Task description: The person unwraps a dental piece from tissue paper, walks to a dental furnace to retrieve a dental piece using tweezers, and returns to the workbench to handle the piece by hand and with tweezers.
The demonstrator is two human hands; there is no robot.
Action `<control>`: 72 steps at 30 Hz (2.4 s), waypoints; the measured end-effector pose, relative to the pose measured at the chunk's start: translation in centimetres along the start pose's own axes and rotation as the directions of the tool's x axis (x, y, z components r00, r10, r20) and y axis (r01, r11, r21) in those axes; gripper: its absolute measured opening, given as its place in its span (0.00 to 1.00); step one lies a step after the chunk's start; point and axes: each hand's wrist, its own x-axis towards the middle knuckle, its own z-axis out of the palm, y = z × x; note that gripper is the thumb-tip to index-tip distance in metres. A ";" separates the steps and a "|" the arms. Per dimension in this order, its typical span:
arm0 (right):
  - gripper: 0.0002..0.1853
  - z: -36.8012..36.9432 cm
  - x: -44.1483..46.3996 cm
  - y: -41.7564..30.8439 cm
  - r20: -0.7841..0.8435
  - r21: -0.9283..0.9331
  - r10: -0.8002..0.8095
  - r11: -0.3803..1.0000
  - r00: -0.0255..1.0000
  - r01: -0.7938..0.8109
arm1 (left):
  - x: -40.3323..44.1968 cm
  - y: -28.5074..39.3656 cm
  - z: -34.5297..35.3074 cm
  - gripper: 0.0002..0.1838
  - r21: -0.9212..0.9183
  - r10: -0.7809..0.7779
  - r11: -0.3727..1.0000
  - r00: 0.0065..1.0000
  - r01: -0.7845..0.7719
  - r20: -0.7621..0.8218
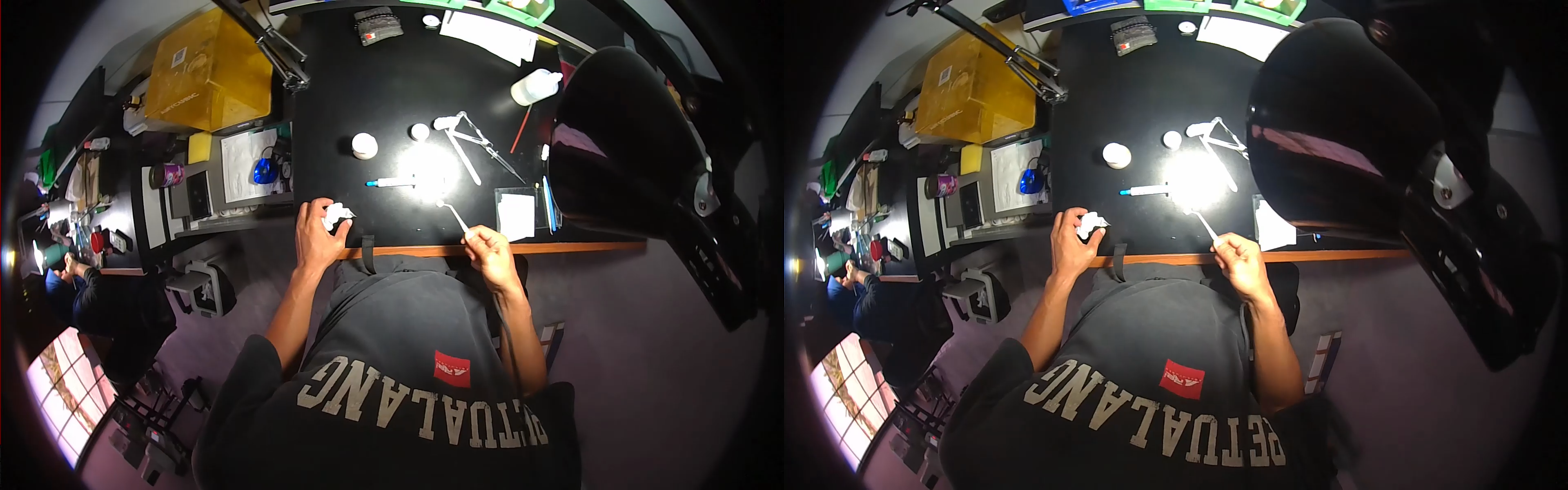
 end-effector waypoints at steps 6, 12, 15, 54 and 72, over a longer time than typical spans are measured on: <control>0.10 -4.1 0.9 0.6 -0.271 0.278 -0.094 0.945 0.958 0.171 | 2.3 2.9 0.2 0.08 -0.169 0.019 0.985 0.998 -0.028 -0.058; 0.09 -1.4 -1.0 -0.8 -0.125 0.129 -0.097 0.985 0.987 0.113 | 4.8 5.2 1.4 0.02 -0.487 0.067 0.873 0.993 -0.011 0.097; 0.10 -4.3 -0.8 -0.6 -0.242 0.314 -0.161 0.920 0.957 0.235 | 5.4 6.0 1.9 0.06 -0.477 0.123 0.876 0.990 -0.074 0.072; 0.08 -2.3 -0.9 4.5 -0.425 0.356 -0.246 0.839 0.871 0.411 | 5.5 11.1 2.7 0.10 -0.382 0.383 0.886 0.878 -0.263 0.285; 0.08 -0.8 -1.6 4.5 -0.325 0.097 -0.354 0.910 0.877 0.404 | 5.3 11.3 3.1 0.08 -0.344 0.383 0.899 0.866 -0.270 0.322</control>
